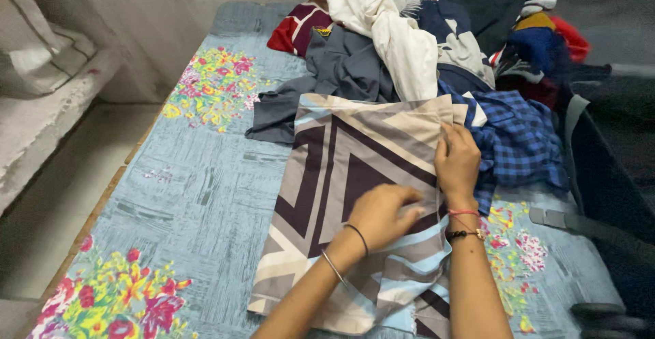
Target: The person folds a patterned pillowcase on a bed, smoothing the fabric with their hands and aligning the edges before folding it into a rectangle.
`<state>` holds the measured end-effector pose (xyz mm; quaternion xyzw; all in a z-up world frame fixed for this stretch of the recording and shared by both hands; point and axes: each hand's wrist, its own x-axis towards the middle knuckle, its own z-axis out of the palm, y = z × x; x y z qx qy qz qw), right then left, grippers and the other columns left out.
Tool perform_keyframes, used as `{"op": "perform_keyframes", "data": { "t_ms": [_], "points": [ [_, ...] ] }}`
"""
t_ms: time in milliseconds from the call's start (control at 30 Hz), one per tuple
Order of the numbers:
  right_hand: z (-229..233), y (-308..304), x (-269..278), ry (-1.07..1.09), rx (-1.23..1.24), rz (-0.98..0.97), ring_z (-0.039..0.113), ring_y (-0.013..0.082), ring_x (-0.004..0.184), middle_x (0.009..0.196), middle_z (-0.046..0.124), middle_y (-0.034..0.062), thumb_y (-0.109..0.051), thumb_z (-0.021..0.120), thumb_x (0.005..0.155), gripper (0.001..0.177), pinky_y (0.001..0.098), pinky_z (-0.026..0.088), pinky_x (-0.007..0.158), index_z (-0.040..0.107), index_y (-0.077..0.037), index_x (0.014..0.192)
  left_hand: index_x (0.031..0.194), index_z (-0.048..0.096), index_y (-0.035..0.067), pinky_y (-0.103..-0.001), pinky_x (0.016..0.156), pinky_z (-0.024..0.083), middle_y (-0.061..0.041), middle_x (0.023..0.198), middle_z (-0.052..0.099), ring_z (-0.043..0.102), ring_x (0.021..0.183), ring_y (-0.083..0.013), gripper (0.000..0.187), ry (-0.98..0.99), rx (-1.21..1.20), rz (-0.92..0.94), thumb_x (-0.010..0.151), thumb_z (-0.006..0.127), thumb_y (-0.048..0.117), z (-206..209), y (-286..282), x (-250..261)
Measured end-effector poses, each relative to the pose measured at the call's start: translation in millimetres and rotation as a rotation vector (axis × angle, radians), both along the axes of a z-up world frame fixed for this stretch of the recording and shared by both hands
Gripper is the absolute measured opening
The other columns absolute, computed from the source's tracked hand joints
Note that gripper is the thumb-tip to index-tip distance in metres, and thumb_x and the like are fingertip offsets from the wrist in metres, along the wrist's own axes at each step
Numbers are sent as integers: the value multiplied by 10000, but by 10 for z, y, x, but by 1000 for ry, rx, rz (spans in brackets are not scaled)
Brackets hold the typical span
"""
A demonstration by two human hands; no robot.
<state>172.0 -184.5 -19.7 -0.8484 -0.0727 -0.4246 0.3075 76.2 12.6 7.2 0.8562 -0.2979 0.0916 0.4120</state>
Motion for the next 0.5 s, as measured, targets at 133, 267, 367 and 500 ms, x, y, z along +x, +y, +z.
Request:
{"op": "perform_keyframes", "data": {
  "t_ms": [133, 267, 367, 500],
  "points": [
    [-60, -43, 36, -65, 52, -70, 711, 354, 993, 1114, 723, 180, -10, 651, 976, 172, 413, 562, 898, 743, -5, 1121, 1076, 700, 92, -438, 950, 507, -124, 1121, 721, 644, 1087, -357, 260, -178, -23, 261, 859, 725, 234, -147, 523, 611],
    [-150, -14, 73, -90, 45, -138, 712, 352, 980, 1087, 729, 176, -15, 661, 980, 144, 410, 564, 883, 754, 0, 1089, 1212, 657, 91, -489, 1064, 418, -133, 1370, 589, 512, 1287, -359, 398, -259, 135, 479, 843, 722, 226, -381, 957, 1059],
    [-152, 22, 53, -160, 34, -211, 705, 361, 964, 1068, 724, 179, -31, 682, 997, 127, 421, 555, 851, 754, 2, 1095, 1310, 603, 91, -540, 1104, 350, -137, 1468, 492, 412, 1384, -375, 499, -264, 255, 551, 857, 715, 267, -485, 1129, 1240],
    [-134, 21, 34, -87, 28, -265, 696, 364, 964, 1083, 715, 169, -24, 670, 996, 121, 431, 549, 842, 744, -8, 1089, 1359, 572, 112, -589, 1094, 298, -140, 1526, 424, 342, 1419, -393, 534, -316, 356, 580, 878, 699, 305, -558, 1131, 1401]
  ]
}}
